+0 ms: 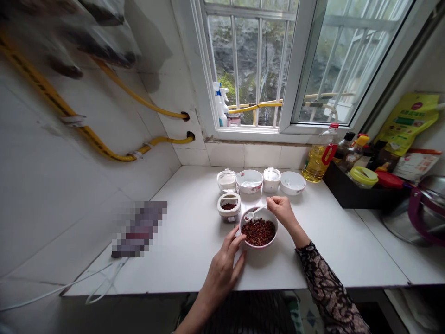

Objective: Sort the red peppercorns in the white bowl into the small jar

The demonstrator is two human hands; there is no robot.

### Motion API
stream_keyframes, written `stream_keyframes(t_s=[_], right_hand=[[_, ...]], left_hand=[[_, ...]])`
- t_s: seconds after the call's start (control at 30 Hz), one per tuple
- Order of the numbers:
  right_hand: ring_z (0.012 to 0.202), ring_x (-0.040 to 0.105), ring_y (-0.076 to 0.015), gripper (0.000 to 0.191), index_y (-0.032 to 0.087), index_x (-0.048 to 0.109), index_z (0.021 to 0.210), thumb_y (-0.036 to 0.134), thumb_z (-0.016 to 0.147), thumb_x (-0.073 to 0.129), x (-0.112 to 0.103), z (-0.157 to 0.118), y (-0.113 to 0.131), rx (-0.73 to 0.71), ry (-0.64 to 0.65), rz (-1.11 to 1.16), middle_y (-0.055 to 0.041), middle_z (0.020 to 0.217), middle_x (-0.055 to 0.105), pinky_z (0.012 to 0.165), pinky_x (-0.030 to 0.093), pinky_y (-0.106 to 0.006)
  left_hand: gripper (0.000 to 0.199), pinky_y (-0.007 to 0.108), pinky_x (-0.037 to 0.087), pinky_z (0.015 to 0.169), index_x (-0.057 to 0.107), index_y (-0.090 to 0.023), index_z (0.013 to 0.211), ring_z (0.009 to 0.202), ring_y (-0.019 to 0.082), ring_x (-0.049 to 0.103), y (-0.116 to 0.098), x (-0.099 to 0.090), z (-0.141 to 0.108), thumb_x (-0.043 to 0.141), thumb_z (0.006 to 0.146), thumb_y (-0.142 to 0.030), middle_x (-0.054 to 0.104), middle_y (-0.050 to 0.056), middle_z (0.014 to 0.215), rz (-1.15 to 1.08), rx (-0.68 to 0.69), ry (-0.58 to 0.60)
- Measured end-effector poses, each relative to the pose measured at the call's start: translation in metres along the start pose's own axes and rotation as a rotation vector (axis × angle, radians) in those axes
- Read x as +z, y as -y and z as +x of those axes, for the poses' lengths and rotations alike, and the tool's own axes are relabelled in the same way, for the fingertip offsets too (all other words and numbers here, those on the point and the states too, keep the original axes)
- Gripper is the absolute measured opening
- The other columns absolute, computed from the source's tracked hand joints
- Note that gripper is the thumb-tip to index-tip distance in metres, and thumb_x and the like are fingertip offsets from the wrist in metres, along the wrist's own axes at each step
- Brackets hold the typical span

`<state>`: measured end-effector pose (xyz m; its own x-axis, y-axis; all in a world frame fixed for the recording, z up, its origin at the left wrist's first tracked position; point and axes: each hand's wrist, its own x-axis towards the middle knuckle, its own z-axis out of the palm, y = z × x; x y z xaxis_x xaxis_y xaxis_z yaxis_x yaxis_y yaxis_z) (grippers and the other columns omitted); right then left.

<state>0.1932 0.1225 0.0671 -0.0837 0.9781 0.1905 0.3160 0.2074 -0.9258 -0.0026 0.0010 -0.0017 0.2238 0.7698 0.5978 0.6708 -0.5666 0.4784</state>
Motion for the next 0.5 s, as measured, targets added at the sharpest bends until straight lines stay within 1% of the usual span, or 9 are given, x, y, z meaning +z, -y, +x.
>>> stream_keyframes(t_s=[0.07, 0.13, 0.2, 0.27, 0.33, 0.4, 0.43, 0.5], right_hand=[[0.044, 0.028, -0.0082, 0.052, 0.020, 0.043, 0.047, 0.061, 0.077, 0.054, 0.002, 0.003, 0.008, -0.050, -0.041, -0.016, 0.0042, 0.043, 0.035, 0.043, 0.022, -0.024], [0.045, 0.030, -0.0094, 0.050, 0.020, 0.045, 0.050, 0.057, 0.083, 0.050, 0.007, 0.006, 0.021, -0.154, -0.105, -0.078, 0.0040, 0.045, 0.035, 0.045, 0.025, -0.025], [0.048, 0.034, -0.0106, 0.047, 0.021, 0.043, 0.052, 0.049, 0.089, 0.046, 0.016, 0.009, 0.036, -0.292, -0.194, -0.203, 0.0033, 0.048, 0.037, 0.050, 0.028, -0.026], [0.049, 0.035, -0.0110, 0.045, 0.021, 0.039, 0.052, 0.040, 0.093, 0.043, 0.027, 0.011, 0.050, -0.476, -0.266, -0.393, 0.0033, 0.048, 0.039, 0.060, 0.034, -0.028], [0.051, 0.037, -0.0115, 0.042, 0.020, 0.040, 0.054, 0.032, 0.095, 0.042, 0.039, 0.011, 0.060, -0.680, -0.247, -0.579, 0.0025, 0.050, 0.045, 0.072, 0.037, -0.031], [0.053, 0.041, -0.0122, 0.039, 0.020, 0.043, 0.057, 0.027, 0.095, 0.042, 0.047, 0.010, 0.064, -0.831, -0.190, -0.706, 0.0014, 0.052, 0.051, 0.079, 0.036, -0.032], [0.053, 0.042, -0.0123, 0.038, 0.020, 0.044, 0.058, 0.026, 0.095, 0.042, 0.048, 0.010, 0.065, -0.867, -0.171, -0.736, 0.0012, 0.053, 0.052, 0.081, 0.036, -0.032], [0.052, 0.042, -0.0119, 0.039, 0.020, 0.044, 0.057, 0.026, 0.096, 0.043, 0.043, 0.009, 0.063, -0.858, -0.188, -0.727, 0.0020, 0.052, 0.051, 0.080, 0.037, -0.031]], left_hand=[[0.043, 0.037, 0.054, 0.098, 0.044, -0.021, 0.129, 0.129, 0.025, 0.054, 0.000, 0.000, 0.000, 0.045, 0.088, -0.006, 0.046, 0.016, 0.144, 0.004, 0.007, -0.005], [0.043, 0.036, 0.054, 0.097, 0.044, -0.020, 0.130, 0.128, 0.025, 0.054, 0.001, 0.001, 0.000, 0.045, 0.089, -0.006, 0.046, 0.016, 0.144, 0.008, 0.013, -0.004], [0.043, 0.037, 0.054, 0.097, 0.044, -0.020, 0.130, 0.128, 0.025, 0.054, 0.001, 0.001, 0.000, 0.045, 0.090, -0.007, 0.046, 0.017, 0.144, 0.007, 0.018, -0.005], [0.042, 0.037, 0.054, 0.098, 0.044, -0.020, 0.130, 0.129, 0.025, 0.054, 0.001, 0.001, 0.000, 0.045, 0.090, -0.007, 0.046, 0.017, 0.144, -0.001, 0.020, -0.006], [0.042, 0.037, 0.053, 0.099, 0.043, -0.020, 0.130, 0.130, 0.025, 0.053, 0.001, 0.001, 0.000, 0.045, 0.090, -0.007, 0.045, 0.017, 0.144, -0.010, 0.020, -0.005], [0.042, 0.037, 0.053, 0.099, 0.044, -0.019, 0.130, 0.130, 0.025, 0.052, 0.000, 0.001, 0.001, 0.044, 0.090, -0.006, 0.045, 0.017, 0.145, -0.013, 0.017, -0.005], [0.043, 0.037, 0.053, 0.099, 0.044, -0.019, 0.130, 0.130, 0.025, 0.052, 0.000, 0.000, 0.001, 0.044, 0.089, -0.006, 0.045, 0.017, 0.145, -0.013, 0.015, -0.004], [0.043, 0.037, 0.053, 0.099, 0.043, -0.020, 0.130, 0.130, 0.025, 0.053, 0.000, 0.000, 0.001, 0.045, 0.089, -0.006, 0.045, 0.017, 0.145, -0.006, 0.012, -0.001]])
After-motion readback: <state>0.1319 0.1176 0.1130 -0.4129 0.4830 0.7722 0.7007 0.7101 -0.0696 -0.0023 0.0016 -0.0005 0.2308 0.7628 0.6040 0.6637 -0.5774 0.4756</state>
